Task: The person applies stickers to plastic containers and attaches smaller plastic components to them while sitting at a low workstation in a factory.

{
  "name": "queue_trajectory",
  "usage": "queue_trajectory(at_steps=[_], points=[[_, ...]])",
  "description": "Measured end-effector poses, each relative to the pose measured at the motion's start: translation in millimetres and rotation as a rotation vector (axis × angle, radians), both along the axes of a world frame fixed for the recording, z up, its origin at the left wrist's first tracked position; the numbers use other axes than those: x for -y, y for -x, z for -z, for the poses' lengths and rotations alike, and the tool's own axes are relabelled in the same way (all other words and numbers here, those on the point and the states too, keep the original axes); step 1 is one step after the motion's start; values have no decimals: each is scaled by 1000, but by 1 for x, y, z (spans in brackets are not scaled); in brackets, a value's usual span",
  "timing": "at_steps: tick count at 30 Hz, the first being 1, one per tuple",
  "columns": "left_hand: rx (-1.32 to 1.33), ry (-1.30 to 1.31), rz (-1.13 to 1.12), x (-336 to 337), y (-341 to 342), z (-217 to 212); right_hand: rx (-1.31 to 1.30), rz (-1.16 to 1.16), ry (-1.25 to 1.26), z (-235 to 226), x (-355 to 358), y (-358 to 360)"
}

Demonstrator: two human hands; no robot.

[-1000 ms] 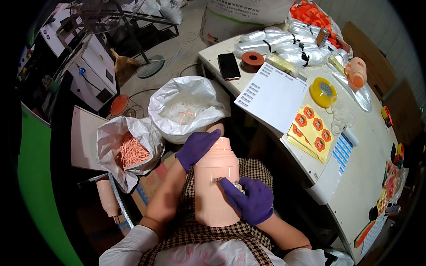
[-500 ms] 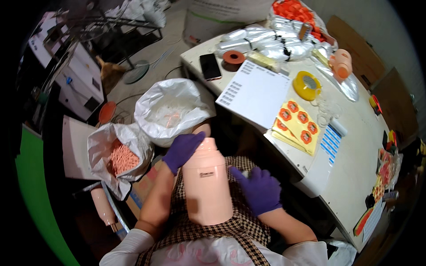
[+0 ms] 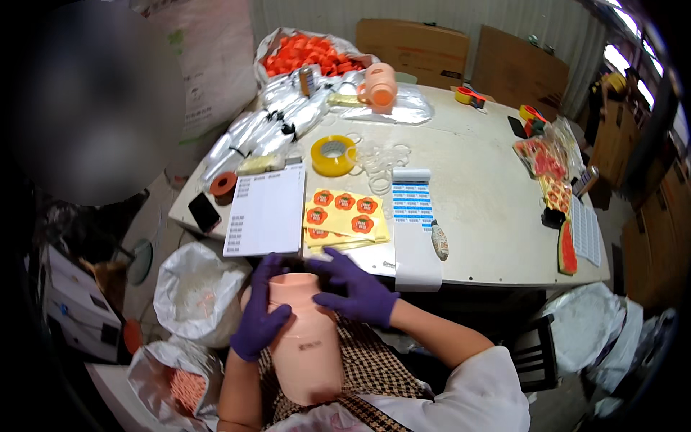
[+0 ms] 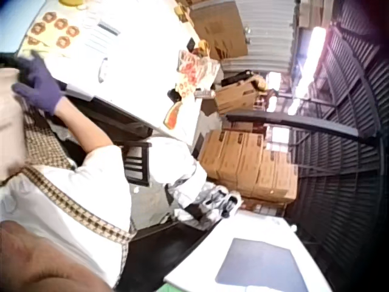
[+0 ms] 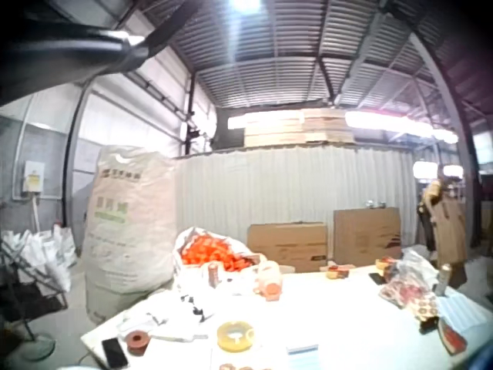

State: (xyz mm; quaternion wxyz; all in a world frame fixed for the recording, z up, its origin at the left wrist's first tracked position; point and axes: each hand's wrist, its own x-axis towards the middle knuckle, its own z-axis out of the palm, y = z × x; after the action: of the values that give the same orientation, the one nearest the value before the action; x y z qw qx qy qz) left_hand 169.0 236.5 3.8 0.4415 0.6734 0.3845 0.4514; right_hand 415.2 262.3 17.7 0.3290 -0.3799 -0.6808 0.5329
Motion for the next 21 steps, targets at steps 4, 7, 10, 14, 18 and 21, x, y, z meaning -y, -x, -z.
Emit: queue_trajectory(at_steps=[4, 7, 10, 14, 18, 21], points=[[228, -138, -46, 0, -20, -14, 219, 45, 141, 6, -18, -25], [230, -181, -405, 29, 24, 33, 235, 427, -320, 38, -43, -91], [403, 32, -703, 74, 92, 92, 542, 944, -636, 83, -95, -198], [838, 343, -1063, 128, 138, 185, 921, 1196, -803, 133, -168, -367], [391, 261, -1148, 187, 165, 205, 845, 929, -634, 145, -265, -383], [-34, 185, -1260, 234, 175, 199, 828, 789, -595, 149, -317, -351]])
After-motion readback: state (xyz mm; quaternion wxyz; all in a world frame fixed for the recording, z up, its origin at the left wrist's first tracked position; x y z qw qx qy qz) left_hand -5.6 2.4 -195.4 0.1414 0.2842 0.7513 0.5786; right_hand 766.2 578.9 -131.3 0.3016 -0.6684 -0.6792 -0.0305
